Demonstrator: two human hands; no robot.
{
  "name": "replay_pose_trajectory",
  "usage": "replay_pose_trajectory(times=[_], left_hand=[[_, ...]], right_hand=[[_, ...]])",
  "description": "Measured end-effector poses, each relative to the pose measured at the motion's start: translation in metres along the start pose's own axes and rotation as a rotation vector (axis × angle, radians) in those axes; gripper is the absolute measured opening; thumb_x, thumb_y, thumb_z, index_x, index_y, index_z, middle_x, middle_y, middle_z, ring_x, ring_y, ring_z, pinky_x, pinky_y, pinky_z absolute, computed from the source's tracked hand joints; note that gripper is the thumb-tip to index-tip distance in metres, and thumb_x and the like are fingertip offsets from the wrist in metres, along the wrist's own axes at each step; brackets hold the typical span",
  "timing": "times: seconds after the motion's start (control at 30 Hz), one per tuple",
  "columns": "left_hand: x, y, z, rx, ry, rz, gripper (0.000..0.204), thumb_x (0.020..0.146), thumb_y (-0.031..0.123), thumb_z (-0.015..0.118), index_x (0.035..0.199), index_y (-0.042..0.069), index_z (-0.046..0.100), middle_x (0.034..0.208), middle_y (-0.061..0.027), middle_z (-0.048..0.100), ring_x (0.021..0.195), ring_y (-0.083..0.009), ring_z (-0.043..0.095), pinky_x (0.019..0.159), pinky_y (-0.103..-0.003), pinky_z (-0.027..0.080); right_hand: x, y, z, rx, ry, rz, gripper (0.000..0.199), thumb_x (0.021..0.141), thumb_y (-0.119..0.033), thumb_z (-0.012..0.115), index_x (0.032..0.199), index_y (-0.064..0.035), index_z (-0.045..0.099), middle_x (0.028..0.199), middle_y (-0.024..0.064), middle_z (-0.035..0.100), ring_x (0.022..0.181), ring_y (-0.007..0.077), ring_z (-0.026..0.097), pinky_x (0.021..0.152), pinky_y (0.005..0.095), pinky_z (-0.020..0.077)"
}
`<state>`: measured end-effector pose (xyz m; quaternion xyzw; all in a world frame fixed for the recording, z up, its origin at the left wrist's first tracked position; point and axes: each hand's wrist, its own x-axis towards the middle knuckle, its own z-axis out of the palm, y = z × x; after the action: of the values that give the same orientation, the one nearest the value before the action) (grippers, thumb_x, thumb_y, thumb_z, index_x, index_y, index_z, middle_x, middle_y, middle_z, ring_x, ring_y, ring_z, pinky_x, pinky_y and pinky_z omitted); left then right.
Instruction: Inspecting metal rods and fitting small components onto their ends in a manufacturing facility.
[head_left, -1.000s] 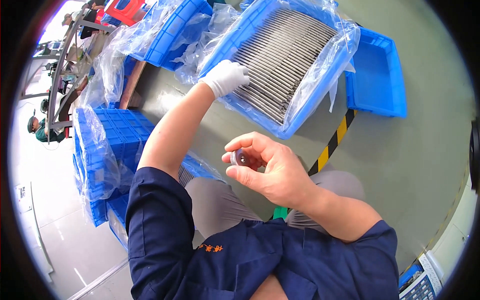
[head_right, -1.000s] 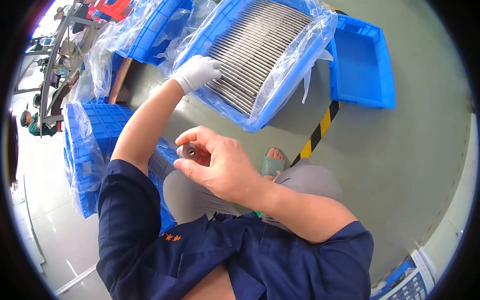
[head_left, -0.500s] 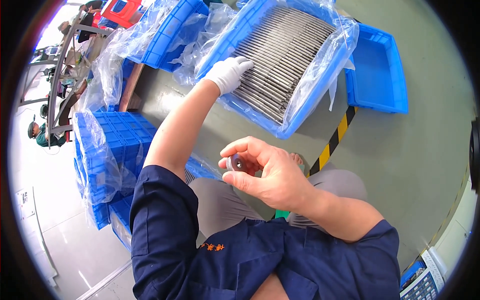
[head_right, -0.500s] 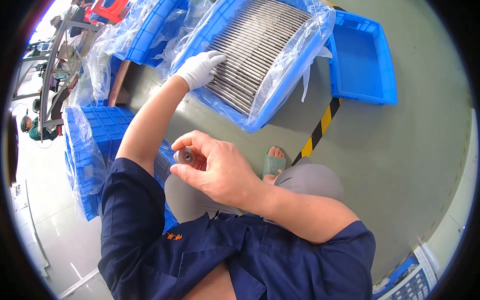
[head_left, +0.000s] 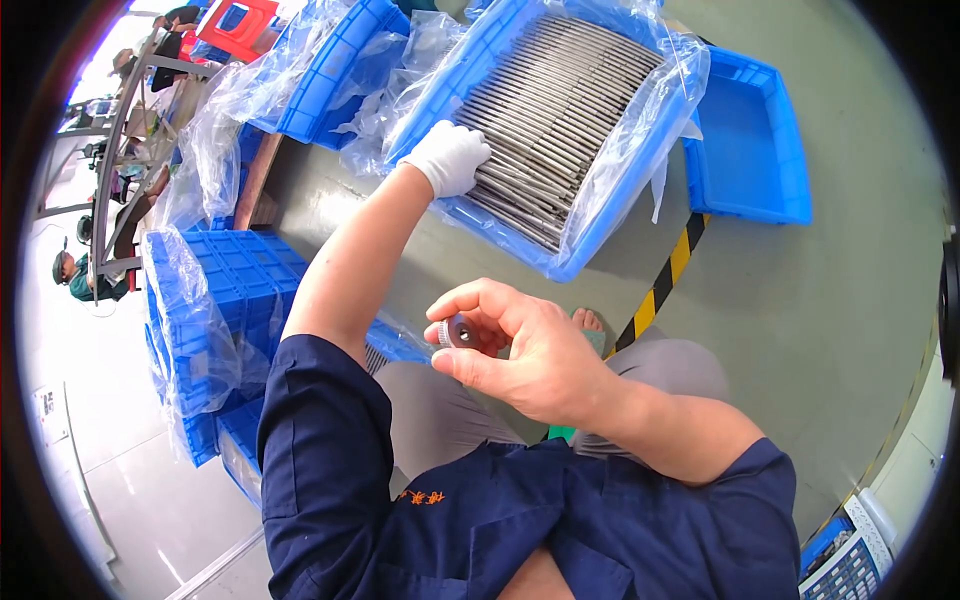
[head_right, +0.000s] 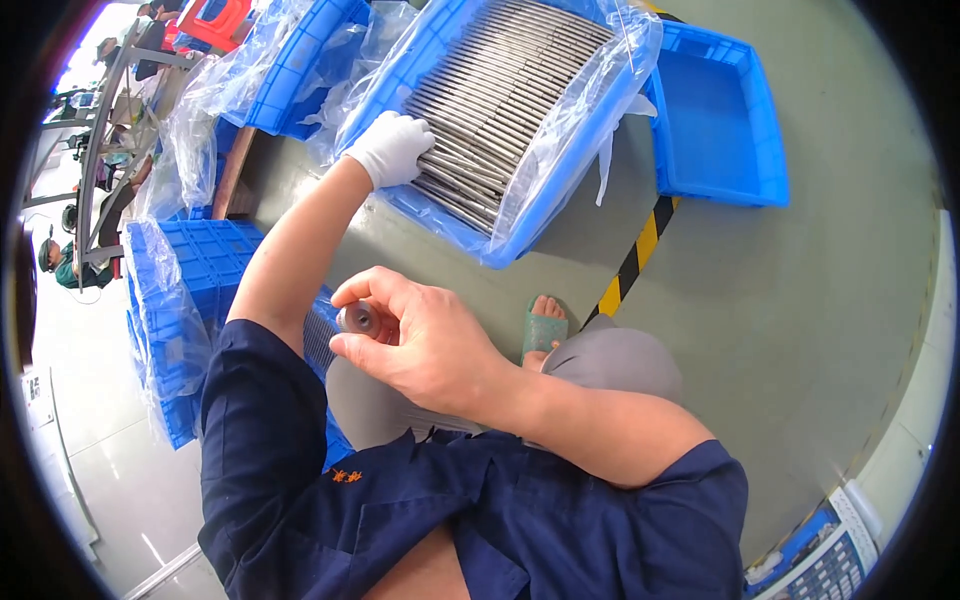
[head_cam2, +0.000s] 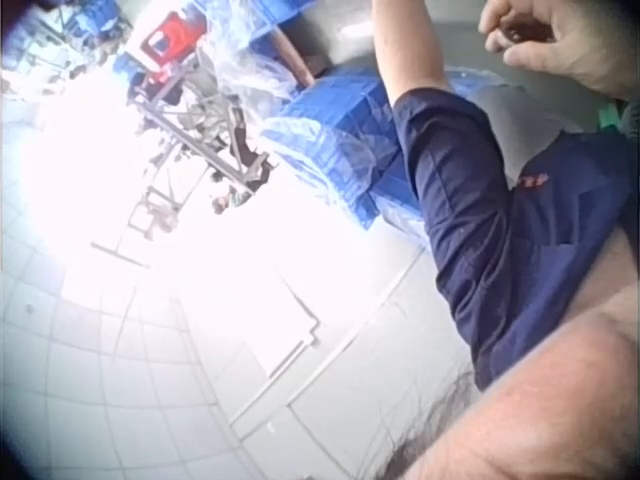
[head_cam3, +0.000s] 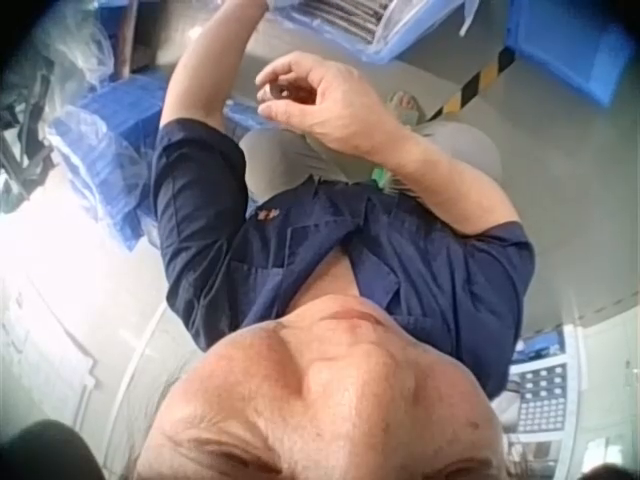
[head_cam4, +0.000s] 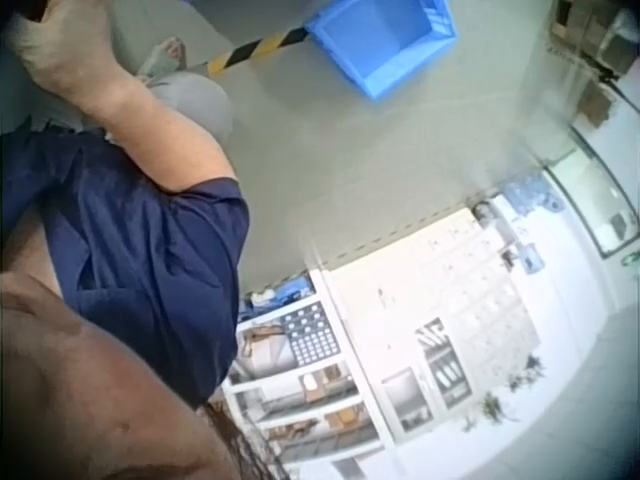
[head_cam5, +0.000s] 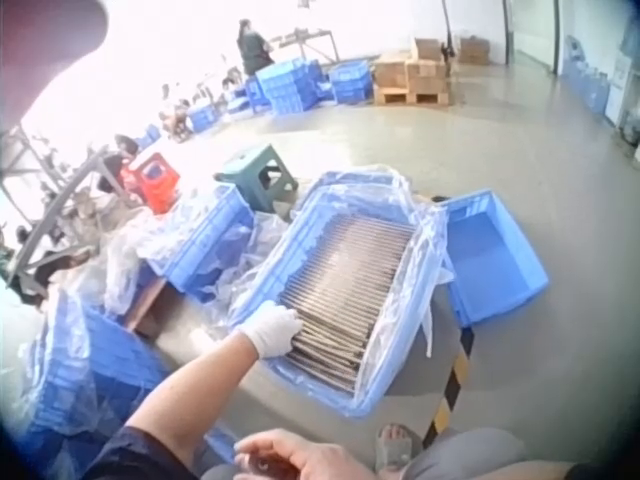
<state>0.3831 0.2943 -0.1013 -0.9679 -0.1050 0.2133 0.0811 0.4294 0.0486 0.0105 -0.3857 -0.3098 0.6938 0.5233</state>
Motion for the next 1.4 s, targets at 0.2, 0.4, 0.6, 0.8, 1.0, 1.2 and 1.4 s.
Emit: replay_pose_trajectory(times=[0.2,0.4,0.6,0.8,1.0,1.2,1.4], left_hand=[[-0.039,0.020,-0.056,-0.073,0.070,-0.048,0.008,0.069,0.011,0.051,0.075,0.007,0.055,0.063,-0.0136,0.057,0.064,-0.0318,0.057,0.058,-0.040,0.045],[-0.168,0.040,-0.038,-1.084,0.455,-0.695,0.022,0.075,0.027,0.057,0.076,0.006,0.053,0.055,-0.0034,0.050,0.047,-0.0145,0.048,0.043,-0.030,0.037],[-0.302,0.139,-0.082,-2.190,0.201,-0.684,0.015,0.077,0.024,0.056,0.073,0.010,0.051,0.058,0.0048,0.043,0.047,-0.0046,0.040,0.041,-0.020,0.032],[-0.375,0.202,-0.043,-2.929,0.727,-0.219,0.035,0.084,0.040,0.045,0.096,0.007,0.049,0.068,-0.0047,0.051,0.057,-0.0142,0.051,0.051,-0.027,0.042],[-0.393,0.233,-0.030,-2.972,2.122,-0.502,0.052,0.087,0.046,0.029,0.092,0.001,0.054,0.073,-0.0117,0.058,0.072,-0.0255,0.058,0.070,-0.042,0.048],[-0.416,0.240,0.006,-2.945,1.767,-0.379,0.040,0.087,0.042,0.038,0.091,0.004,0.052,0.083,-0.0096,0.058,0.065,-0.0189,0.058,0.056,-0.027,0.049],[-0.434,0.215,0.001,-2.667,0.799,-0.258,0.038,0.079,0.042,0.054,0.097,0.009,0.049,0.071,-0.0001,0.052,0.048,-0.0076,0.042,0.043,-0.020,0.032]], right_hand=[[0.005,0.003,0.010,0.299,0.011,-0.001,0.018,0.079,-0.006,0.055,0.095,-0.0026,0.049,0.080,0.0015,0.052,0.068,0.0049,0.046,0.063,0.0191,0.0410],[0.030,0.032,0.024,0.260,0.075,0.113,0.025,0.077,-0.012,0.058,0.098,-0.0017,0.051,0.069,-0.0033,0.046,0.057,0.0028,0.039,0.050,0.0174,0.0348],[0.048,0.035,0.082,0.058,-0.273,-0.045,0.038,0.081,-0.022,0.057,0.111,-0.0010,0.047,0.076,-0.0036,0.044,0.070,0.0047,0.047,0.060,0.0175,0.0391],[0.047,0.070,0.161,0.269,-0.362,0.292,0.019,0.082,-0.024,0.054,0.074,-0.0060,0.053,0.066,0.0023,0.050,0.059,0.0115,0.053,0.051,0.0236,0.0443],[0.048,0.099,0.211,0.193,-0.359,0.100,0.013,0.081,-0.020,0.055,0.079,-0.0074,0.053,0.069,0.0000,0.050,0.061,0.0083,0.048,0.053,0.0236,0.0411],[0.049,0.117,0.240,0.075,-0.483,0.103,0.012,0.081,-0.018,0.057,0.079,-0.0083,0.050,0.072,-0.0006,0.047,0.063,0.0073,0.045,0.056,0.0206,0.0375],[0.057,0.108,0.231,-0.041,-0.863,0.130,0.014,0.081,-0.018,0.056,0.083,-0.0048,0.051,0.075,-0.0006,0.047,0.066,0.0064,0.044,0.059,0.0217,0.0383]])
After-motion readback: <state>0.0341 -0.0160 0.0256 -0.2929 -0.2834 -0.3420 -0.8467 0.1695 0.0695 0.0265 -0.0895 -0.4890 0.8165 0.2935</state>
